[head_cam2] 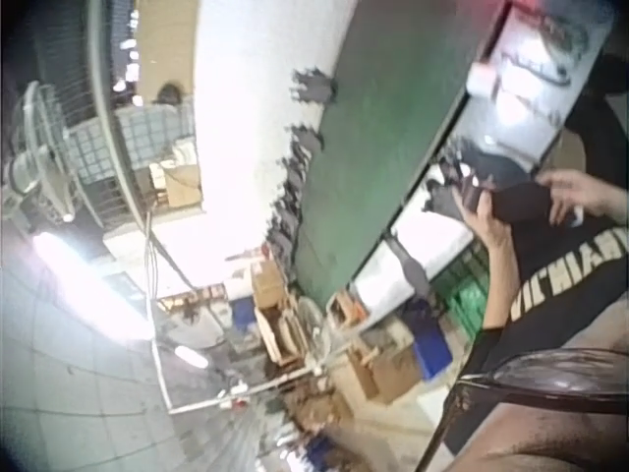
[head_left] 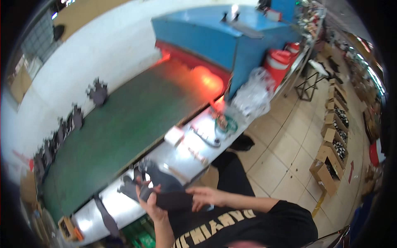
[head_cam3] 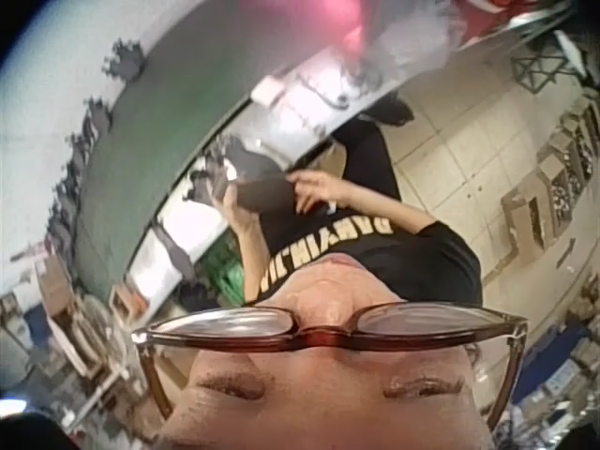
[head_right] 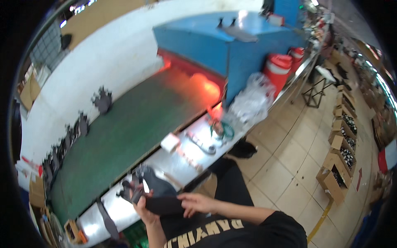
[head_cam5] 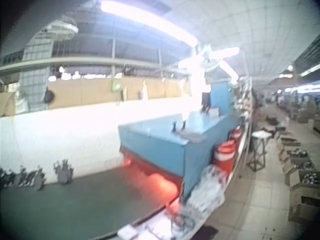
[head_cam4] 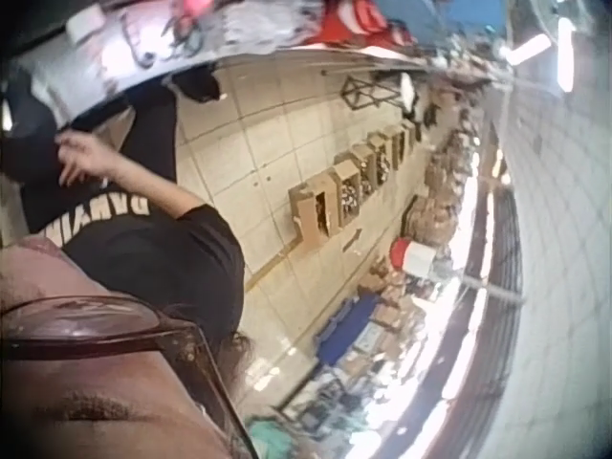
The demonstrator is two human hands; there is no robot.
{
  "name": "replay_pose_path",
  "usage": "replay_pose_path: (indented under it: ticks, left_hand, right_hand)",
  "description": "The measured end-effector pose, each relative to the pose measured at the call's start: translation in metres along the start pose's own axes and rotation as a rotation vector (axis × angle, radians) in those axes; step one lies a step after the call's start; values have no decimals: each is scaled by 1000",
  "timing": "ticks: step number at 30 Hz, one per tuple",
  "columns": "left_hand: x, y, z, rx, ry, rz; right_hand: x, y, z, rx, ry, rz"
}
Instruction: Manually assemble components of a shoe by applying glue and attaching pieces.
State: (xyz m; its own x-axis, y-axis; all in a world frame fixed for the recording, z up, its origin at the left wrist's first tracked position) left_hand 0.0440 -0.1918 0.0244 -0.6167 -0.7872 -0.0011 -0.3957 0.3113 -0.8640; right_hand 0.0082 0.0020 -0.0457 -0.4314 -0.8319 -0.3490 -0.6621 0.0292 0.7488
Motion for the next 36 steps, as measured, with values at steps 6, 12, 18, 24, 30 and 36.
replay_pose_path:
  ticks: [6, 12, 18, 24, 30, 36]
  left_hand:
    - [2, 9, -33, -32, 197, -51]
    - [0, -2, -38, -118, 287, 30]
    - [-5, -12, 23, 151, 215, 221]
    - [1, -28, 95, 282, -35, 144]
    - [4, -38, 107, 406, -34, 14]
    - [12, -43, 123, 635, -118, -118]
  right_hand:
    - [-8, 31, 22, -219, -103, 210]
    - [-57, 161, 52, -516, -395, 510]
    - [-177, 368, 95, -357, -999, 1361]
    - [-181, 565, 173, -1600, -1930, 1397]
    - [-144, 675, 359, -1781, -1456, 770]
    - [-136, 621, 291, -1776, -1659, 997]
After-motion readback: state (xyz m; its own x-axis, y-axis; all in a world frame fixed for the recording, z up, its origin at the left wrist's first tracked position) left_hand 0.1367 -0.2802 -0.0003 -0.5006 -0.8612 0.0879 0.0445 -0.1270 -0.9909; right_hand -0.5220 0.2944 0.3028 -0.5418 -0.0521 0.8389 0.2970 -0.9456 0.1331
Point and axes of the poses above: each hand's wrist, its own x-axis towards the middle knuckle, its own z-axis out of the back of the hand, y = z × x, the point moved 8 cm from there along x, towards the middle knuckle, and after that the axes turned 7 degrees about -y, right-handed, at the moved point
